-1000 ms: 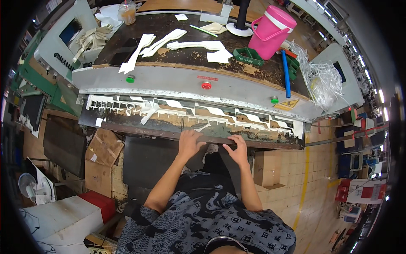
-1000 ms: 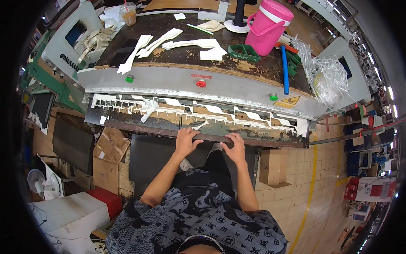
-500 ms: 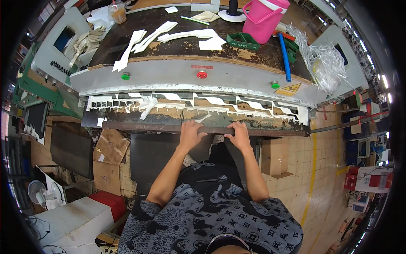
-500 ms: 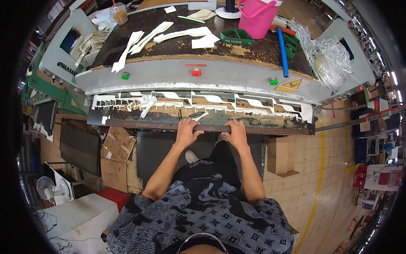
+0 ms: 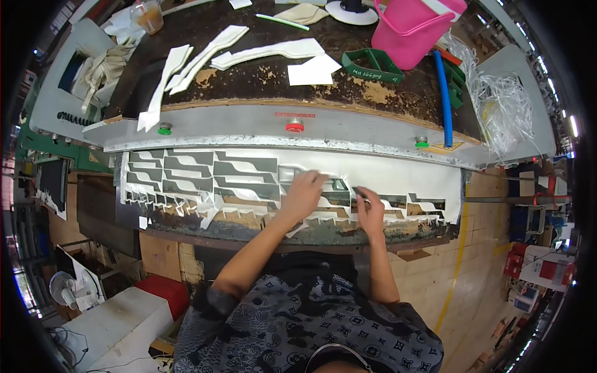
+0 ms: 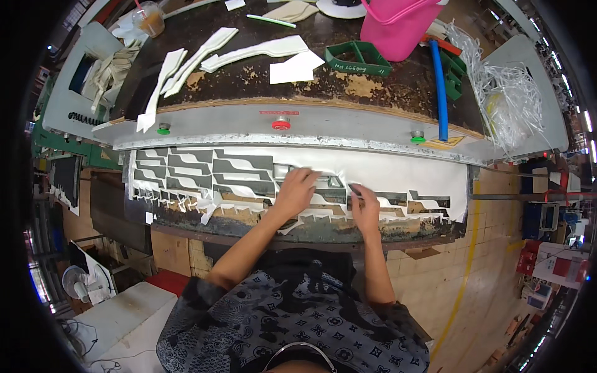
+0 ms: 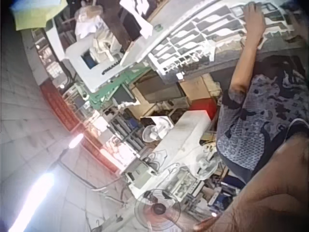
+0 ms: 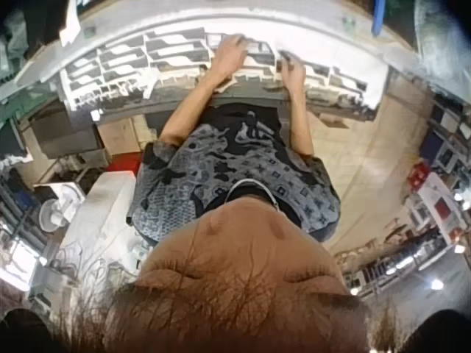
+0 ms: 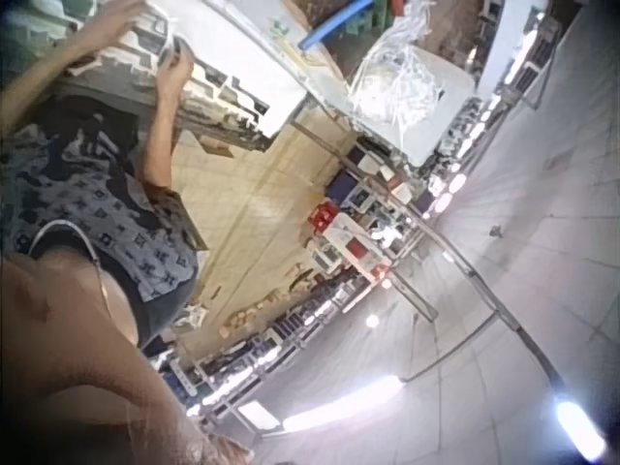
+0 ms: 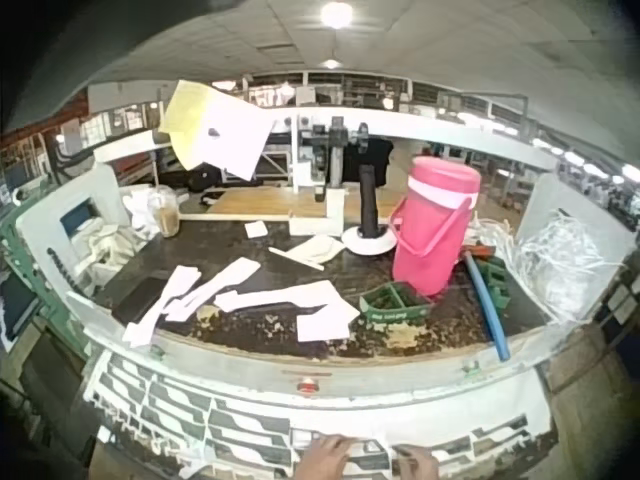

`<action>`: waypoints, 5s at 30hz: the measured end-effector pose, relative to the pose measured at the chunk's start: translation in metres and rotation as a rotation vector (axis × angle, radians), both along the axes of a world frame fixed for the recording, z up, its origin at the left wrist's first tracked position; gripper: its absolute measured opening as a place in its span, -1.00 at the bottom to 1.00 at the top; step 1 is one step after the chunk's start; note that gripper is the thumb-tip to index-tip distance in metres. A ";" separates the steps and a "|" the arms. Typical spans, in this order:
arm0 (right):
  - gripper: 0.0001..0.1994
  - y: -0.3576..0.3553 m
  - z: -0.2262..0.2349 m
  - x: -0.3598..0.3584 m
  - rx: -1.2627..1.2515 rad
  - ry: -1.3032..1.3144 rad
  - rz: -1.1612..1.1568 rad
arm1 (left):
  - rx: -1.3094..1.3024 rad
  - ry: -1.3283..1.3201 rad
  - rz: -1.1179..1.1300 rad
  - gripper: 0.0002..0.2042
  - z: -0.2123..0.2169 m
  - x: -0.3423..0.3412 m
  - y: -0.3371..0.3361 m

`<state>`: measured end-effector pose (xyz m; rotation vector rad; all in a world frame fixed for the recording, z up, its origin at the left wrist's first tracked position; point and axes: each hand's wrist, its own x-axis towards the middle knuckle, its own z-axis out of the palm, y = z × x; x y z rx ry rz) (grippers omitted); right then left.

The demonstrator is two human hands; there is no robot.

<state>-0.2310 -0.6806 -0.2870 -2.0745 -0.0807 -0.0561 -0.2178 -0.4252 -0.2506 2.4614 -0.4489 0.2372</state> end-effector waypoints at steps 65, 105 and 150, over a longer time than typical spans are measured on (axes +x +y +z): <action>-0.81 0.044 -0.077 0.101 -0.114 -0.064 0.166 | -0.118 0.126 0.378 -0.41 -0.083 0.053 0.105; -0.81 0.045 -0.074 0.112 -0.122 -0.102 0.197 | -0.135 0.030 0.438 -0.41 -0.080 0.066 0.105; -0.60 -0.094 0.088 0.213 -0.249 -0.188 0.094 | -0.003 0.231 0.129 -0.56 -0.023 -0.074 0.062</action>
